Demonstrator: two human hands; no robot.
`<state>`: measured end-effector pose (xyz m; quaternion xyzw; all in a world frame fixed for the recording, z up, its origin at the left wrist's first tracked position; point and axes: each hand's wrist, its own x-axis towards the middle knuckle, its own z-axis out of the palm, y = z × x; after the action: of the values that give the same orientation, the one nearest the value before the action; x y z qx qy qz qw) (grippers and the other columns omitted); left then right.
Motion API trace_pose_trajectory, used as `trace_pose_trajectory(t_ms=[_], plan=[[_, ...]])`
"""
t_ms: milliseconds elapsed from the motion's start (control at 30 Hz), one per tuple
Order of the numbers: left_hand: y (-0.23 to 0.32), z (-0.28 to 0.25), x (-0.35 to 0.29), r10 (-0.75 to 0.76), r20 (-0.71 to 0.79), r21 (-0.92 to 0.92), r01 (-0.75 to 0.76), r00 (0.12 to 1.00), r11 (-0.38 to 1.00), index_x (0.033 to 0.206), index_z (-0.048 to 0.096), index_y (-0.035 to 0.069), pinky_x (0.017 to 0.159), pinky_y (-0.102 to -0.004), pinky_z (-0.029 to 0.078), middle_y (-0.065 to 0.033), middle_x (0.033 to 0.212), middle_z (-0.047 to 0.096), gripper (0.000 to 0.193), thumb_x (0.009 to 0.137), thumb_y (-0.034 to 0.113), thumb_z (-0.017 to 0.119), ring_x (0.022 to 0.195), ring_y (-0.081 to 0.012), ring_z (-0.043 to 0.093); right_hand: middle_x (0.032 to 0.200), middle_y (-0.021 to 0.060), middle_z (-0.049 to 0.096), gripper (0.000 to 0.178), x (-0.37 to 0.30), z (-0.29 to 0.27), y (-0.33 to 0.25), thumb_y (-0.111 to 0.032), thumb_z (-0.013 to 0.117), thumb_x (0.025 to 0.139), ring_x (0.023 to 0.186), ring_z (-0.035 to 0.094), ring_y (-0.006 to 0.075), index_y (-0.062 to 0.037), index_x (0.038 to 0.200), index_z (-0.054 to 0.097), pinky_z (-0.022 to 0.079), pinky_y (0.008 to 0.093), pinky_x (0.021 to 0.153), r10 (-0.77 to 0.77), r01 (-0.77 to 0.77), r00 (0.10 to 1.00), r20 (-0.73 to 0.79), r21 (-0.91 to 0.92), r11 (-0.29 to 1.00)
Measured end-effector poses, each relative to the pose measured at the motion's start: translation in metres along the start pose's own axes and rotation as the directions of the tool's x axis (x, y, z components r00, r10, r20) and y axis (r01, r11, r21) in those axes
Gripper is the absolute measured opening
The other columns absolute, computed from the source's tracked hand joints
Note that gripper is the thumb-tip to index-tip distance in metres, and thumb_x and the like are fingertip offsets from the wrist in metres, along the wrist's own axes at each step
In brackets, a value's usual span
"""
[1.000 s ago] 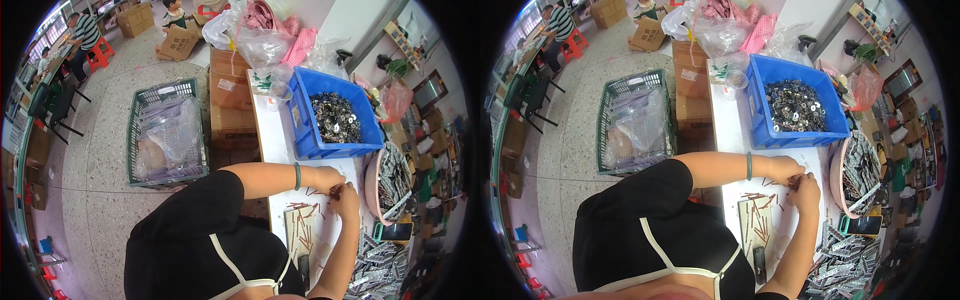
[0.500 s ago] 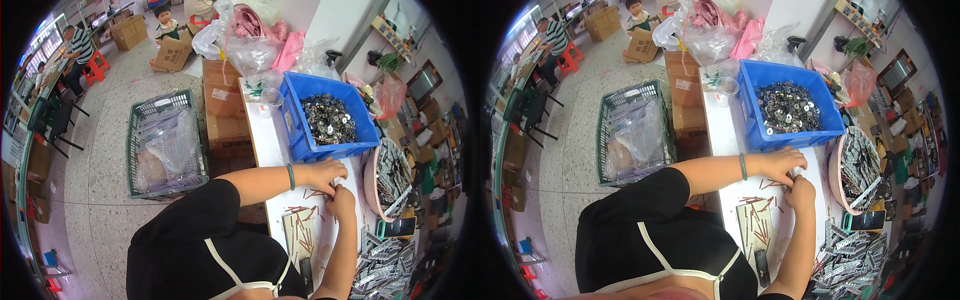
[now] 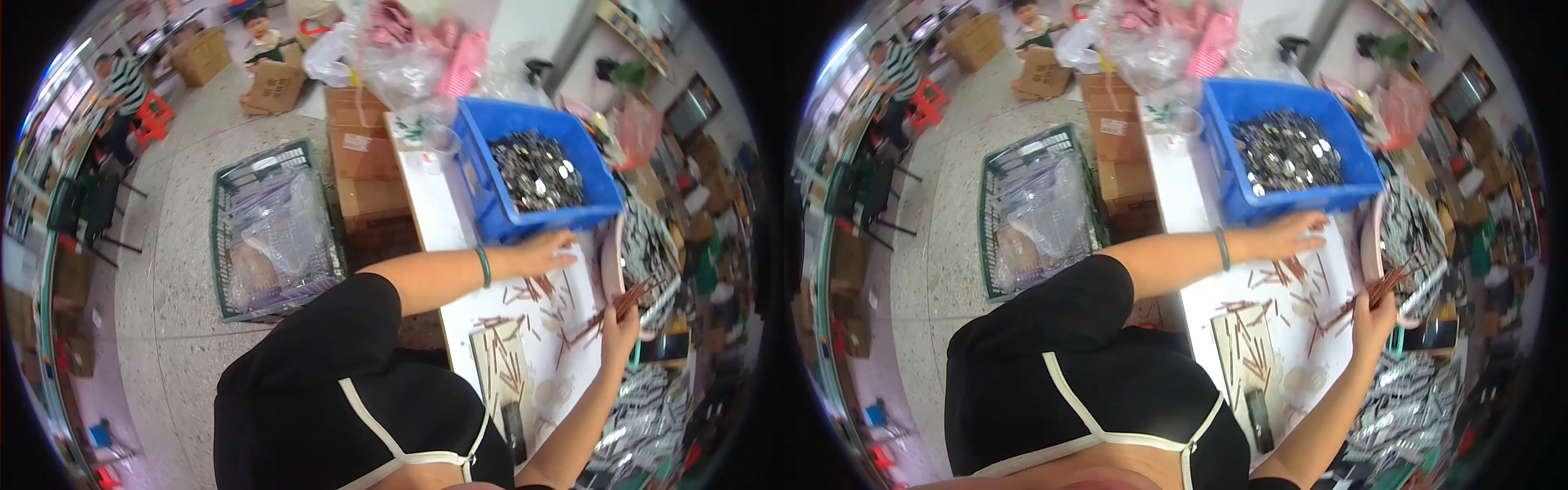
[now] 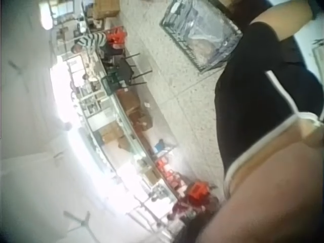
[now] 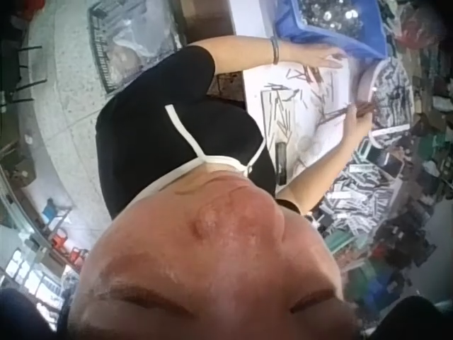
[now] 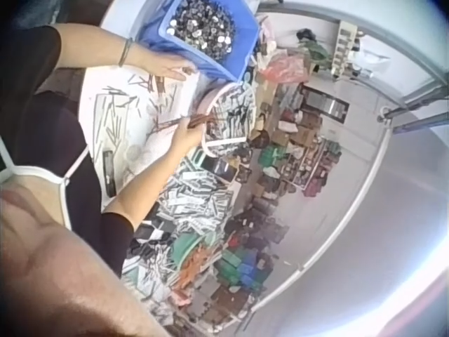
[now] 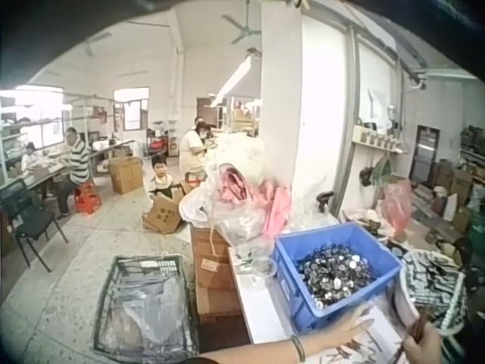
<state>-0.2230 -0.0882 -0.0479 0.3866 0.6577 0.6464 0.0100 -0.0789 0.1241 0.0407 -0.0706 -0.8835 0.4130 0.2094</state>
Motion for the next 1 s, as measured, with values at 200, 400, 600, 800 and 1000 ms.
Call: trace_pose_trajectory(t_ms=[200,400,600,800,1000], plan=[[-0.006,-0.017,0.001,-0.104,0.131,0.148,0.085,0.986,0.985,0.120,0.058,-0.003,0.097,-0.0398,0.044,-0.0206,0.120,0.059,0.046,0.094,0.035,0.061,0.113,-0.0316,0.056,0.077,0.0100,0.060,0.019,-0.028,-0.001,0.013,-0.019,0.060,0.087,0.067,0.055,0.0188,-0.0004,0.091,0.057,0.045,0.0351,0.058,-0.059,0.061,0.998,0.014,-0.302,0.951],[-0.006,-0.020,0.000,-0.037,0.321,0.398,-0.099,0.946,0.912,0.113,0.061,-0.001,0.095,-0.0358,0.044,-0.0159,0.112,0.061,0.026,0.094,0.017,0.055,0.108,-0.0284,0.058,0.078,0.0043,0.062,0.022,-0.059,-0.073,-0.012,-0.021,0.062,0.090,0.065,0.057,0.0138,0.0001,0.094,0.061,0.047,0.0282,0.059,0.249,-0.206,0.955,-0.160,0.246,0.947],[0.011,-0.018,-0.003,0.003,0.358,0.275,-0.109,0.934,0.955,0.107,0.060,-0.002,0.094,-0.0306,0.043,-0.0121,0.109,0.060,0.017,0.096,0.009,0.054,0.105,-0.0233,0.057,0.088,0.0051,0.067,0.024,-0.160,-0.230,-0.016,-0.020,0.061,0.090,0.077,0.062,0.0128,-0.0011,0.105,0.064,0.049,0.0278,0.067,0.359,-0.255,0.723,-0.590,0.255,0.933],[-0.001,-0.010,0.004,-0.007,0.349,0.303,-0.106,0.937,0.947,0.105,0.060,-0.002,0.095,-0.0304,0.042,-0.0115,0.112,0.059,0.015,0.095,0.008,0.055,0.106,-0.0224,0.056,0.078,0.0102,0.069,0.030,-0.297,-0.400,0.024,-0.025,0.061,0.085,0.073,0.066,0.0192,0.0014,0.100,0.067,0.051,0.0355,0.068,-0.070,-0.414,0.336,-0.939,-0.215,0.884],[-0.016,-0.026,-0.013,-0.011,0.303,0.354,-0.102,0.953,0.930,0.103,0.061,-0.003,0.093,-0.0318,0.046,-0.0130,0.113,0.058,0.015,0.092,0.008,0.060,0.107,-0.0241,0.057,0.098,0.0216,0.067,0.030,-0.307,-0.514,0.063,-0.027,0.060,0.087,0.094,0.063,0.0397,0.0003,0.099,0.064,0.049,0.0446,0.083,-0.544,-0.706,0.375,-0.751,-0.611,0.358]])
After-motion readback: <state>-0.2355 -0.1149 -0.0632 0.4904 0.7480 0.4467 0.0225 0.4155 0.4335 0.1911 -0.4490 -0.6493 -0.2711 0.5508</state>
